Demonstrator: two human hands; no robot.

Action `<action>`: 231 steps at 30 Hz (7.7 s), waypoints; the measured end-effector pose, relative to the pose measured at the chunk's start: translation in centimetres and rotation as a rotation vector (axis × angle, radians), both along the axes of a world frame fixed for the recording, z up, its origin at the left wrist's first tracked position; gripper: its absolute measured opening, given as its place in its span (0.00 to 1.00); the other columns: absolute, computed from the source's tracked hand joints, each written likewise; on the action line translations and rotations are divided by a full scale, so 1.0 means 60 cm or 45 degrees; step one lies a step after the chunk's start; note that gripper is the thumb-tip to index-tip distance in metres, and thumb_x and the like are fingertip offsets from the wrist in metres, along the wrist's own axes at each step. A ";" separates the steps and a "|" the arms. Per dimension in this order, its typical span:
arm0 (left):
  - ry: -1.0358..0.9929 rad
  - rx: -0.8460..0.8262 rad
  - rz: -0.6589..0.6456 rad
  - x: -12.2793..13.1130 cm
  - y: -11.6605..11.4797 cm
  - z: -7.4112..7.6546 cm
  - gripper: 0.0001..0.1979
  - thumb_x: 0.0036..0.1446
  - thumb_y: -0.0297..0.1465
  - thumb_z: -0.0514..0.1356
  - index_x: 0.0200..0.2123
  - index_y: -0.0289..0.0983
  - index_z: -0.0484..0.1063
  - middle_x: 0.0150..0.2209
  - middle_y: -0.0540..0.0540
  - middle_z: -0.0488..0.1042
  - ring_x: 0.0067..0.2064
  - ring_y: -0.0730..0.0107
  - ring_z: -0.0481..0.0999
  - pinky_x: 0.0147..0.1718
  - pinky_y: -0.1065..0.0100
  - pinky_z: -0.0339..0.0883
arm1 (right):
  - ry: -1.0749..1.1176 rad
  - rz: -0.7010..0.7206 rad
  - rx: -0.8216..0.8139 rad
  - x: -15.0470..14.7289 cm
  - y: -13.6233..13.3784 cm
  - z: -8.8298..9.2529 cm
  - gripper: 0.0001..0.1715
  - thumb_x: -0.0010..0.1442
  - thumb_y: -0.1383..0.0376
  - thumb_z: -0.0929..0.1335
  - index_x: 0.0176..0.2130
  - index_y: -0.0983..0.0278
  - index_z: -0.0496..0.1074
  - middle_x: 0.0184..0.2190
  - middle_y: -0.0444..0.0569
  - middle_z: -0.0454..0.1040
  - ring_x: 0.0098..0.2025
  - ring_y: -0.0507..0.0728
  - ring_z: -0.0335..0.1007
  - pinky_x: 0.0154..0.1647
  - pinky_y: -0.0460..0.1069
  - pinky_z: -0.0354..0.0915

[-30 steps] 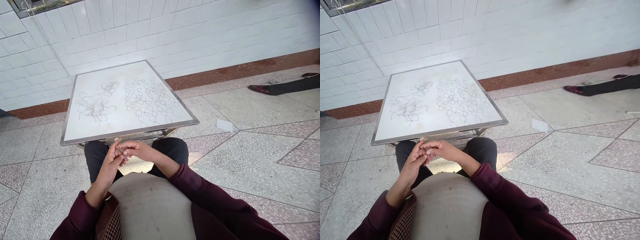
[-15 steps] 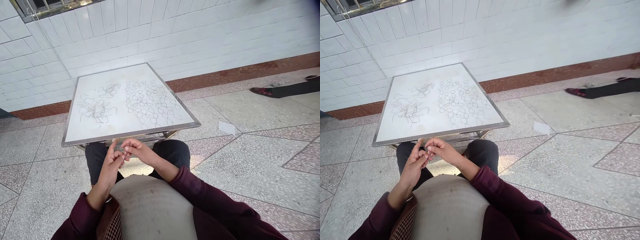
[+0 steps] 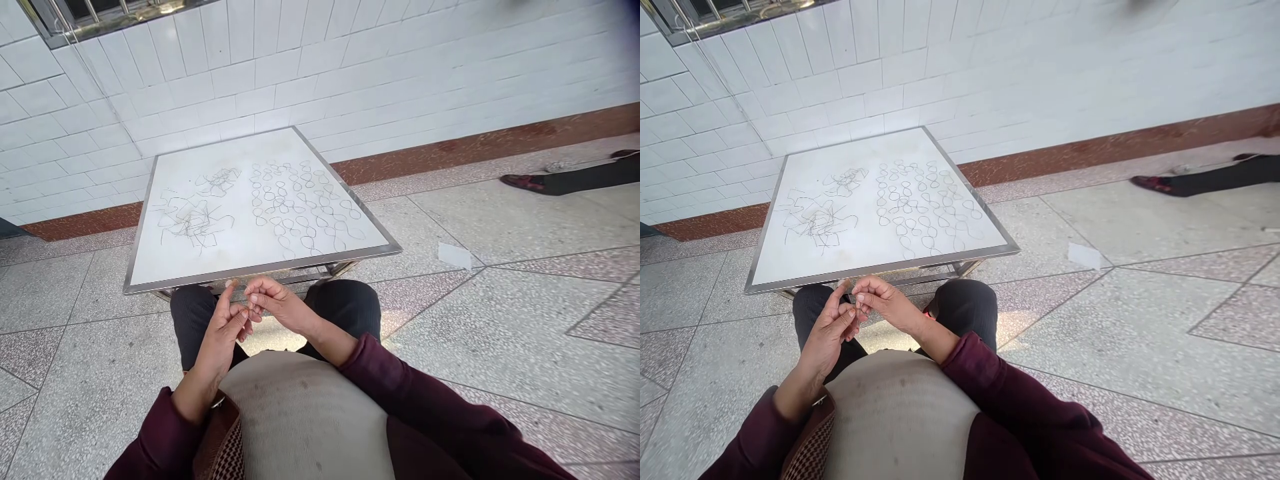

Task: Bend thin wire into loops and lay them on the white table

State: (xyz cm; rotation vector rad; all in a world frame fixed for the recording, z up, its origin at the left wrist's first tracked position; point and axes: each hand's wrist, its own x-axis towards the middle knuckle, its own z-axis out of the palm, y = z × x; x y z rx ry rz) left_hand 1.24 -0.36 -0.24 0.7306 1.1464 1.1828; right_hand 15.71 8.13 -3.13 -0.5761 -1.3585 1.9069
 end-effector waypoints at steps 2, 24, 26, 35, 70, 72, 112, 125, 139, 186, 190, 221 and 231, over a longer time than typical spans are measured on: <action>-0.014 0.007 -0.045 -0.001 0.000 -0.005 0.42 0.58 0.41 0.64 0.69 0.39 0.49 0.31 0.48 0.76 0.27 0.74 0.65 0.25 0.71 0.52 | 0.008 0.027 0.035 0.000 0.000 0.001 0.15 0.60 0.55 0.73 0.40 0.62 0.71 0.27 0.40 0.70 0.27 0.49 0.65 0.31 0.46 0.64; -0.077 -0.007 -0.058 0.002 -0.004 -0.011 0.41 0.60 0.38 0.63 0.70 0.40 0.46 0.27 0.52 0.69 0.25 0.77 0.58 0.23 0.73 0.47 | 0.020 0.014 -0.022 0.000 -0.010 -0.013 0.12 0.64 0.56 0.70 0.41 0.62 0.69 0.28 0.39 0.67 0.24 0.46 0.61 0.27 0.44 0.59; -0.089 -0.021 -0.064 0.002 -0.004 -0.011 0.41 0.61 0.38 0.63 0.71 0.41 0.46 0.28 0.51 0.71 0.25 0.78 0.57 0.23 0.73 0.47 | 0.032 0.027 -0.022 0.000 -0.010 -0.013 0.12 0.64 0.57 0.70 0.41 0.62 0.69 0.27 0.38 0.67 0.23 0.46 0.62 0.26 0.44 0.58; -0.053 -0.016 -0.131 -0.001 -0.005 -0.015 0.39 0.63 0.37 0.59 0.71 0.41 0.43 0.27 0.53 0.67 0.24 0.78 0.54 0.23 0.73 0.46 | 0.004 0.025 0.004 0.001 -0.011 -0.011 0.12 0.62 0.57 0.71 0.40 0.63 0.70 0.27 0.39 0.68 0.24 0.47 0.62 0.27 0.44 0.59; 0.246 0.220 -0.100 0.018 -0.014 -0.022 0.37 0.67 0.35 0.54 0.72 0.41 0.38 0.29 0.53 0.66 0.34 0.70 0.65 0.40 0.65 0.59 | -0.340 -0.123 0.447 0.003 -0.030 -0.007 0.21 0.64 0.71 0.58 0.49 0.60 0.74 0.30 0.42 0.64 0.22 0.47 0.62 0.23 0.45 0.64; 0.262 0.228 -0.097 0.021 -0.015 -0.021 0.37 0.67 0.35 0.54 0.72 0.41 0.37 0.29 0.53 0.65 0.34 0.70 0.65 0.41 0.65 0.59 | -0.375 -0.141 0.555 0.004 -0.030 -0.008 0.24 0.62 0.75 0.57 0.49 0.58 0.74 0.28 0.41 0.64 0.22 0.48 0.62 0.25 0.46 0.65; 0.283 0.172 -0.136 0.019 -0.016 -0.021 0.40 0.66 0.43 0.56 0.72 0.42 0.37 0.29 0.53 0.69 0.25 0.76 0.61 0.25 0.73 0.58 | -0.362 -0.257 0.464 0.023 -0.028 0.002 0.12 0.67 0.58 0.64 0.43 0.60 0.75 0.30 0.44 0.73 0.25 0.50 0.67 0.27 0.46 0.67; -0.123 0.057 -0.105 0.021 -0.017 -0.013 0.35 0.65 0.40 0.55 0.71 0.37 0.49 0.34 0.43 0.78 0.32 0.69 0.72 0.30 0.68 0.62 | -0.387 -0.504 0.590 0.026 -0.033 0.002 0.10 0.65 0.60 0.65 0.41 0.59 0.76 0.33 0.48 0.77 0.32 0.55 0.72 0.31 0.49 0.68; -0.127 0.009 -0.131 0.023 -0.007 -0.018 0.26 0.60 0.37 0.63 0.59 0.35 0.67 0.35 0.43 0.78 0.33 0.71 0.71 0.31 0.69 0.58 | -0.389 -0.472 0.730 0.027 -0.019 0.005 0.10 0.66 0.65 0.66 0.42 0.58 0.78 0.37 0.49 0.79 0.38 0.56 0.74 0.40 0.51 0.69; 0.446 0.155 0.089 0.001 -0.004 -0.036 0.23 0.63 0.44 0.59 0.58 0.41 0.72 0.55 0.40 0.72 0.39 0.69 0.73 0.30 0.71 0.73 | -0.509 -0.304 0.678 0.018 -0.041 0.003 0.08 0.60 0.73 0.67 0.34 0.61 0.74 0.29 0.44 0.76 0.32 0.53 0.70 0.33 0.47 0.65; 0.421 0.172 0.140 -0.001 -0.003 -0.038 0.21 0.63 0.42 0.60 0.56 0.40 0.75 0.42 0.43 0.77 0.32 0.73 0.69 0.28 0.72 0.68 | -0.512 -0.296 0.684 0.017 -0.040 -0.003 0.08 0.59 0.73 0.68 0.32 0.62 0.75 0.29 0.44 0.76 0.33 0.53 0.69 0.34 0.47 0.63; 0.047 0.041 0.066 -0.020 0.006 -0.013 0.26 0.51 0.34 0.70 0.54 0.40 0.74 0.34 0.49 0.74 0.35 0.70 0.76 0.39 0.66 0.71 | -0.606 -0.368 0.786 0.014 -0.044 -0.009 0.07 0.59 0.72 0.66 0.36 0.60 0.72 0.30 0.45 0.72 0.33 0.54 0.69 0.34 0.48 0.65; -0.152 -0.049 0.225 0.001 -0.004 -0.026 0.24 0.46 0.33 0.73 0.48 0.38 0.76 0.30 0.51 0.75 0.33 0.72 0.76 0.35 0.69 0.70 | -0.556 -0.431 0.480 0.011 -0.046 -0.012 0.02 0.60 0.64 0.67 0.36 0.60 0.70 0.28 0.44 0.70 0.31 0.54 0.68 0.29 0.48 0.65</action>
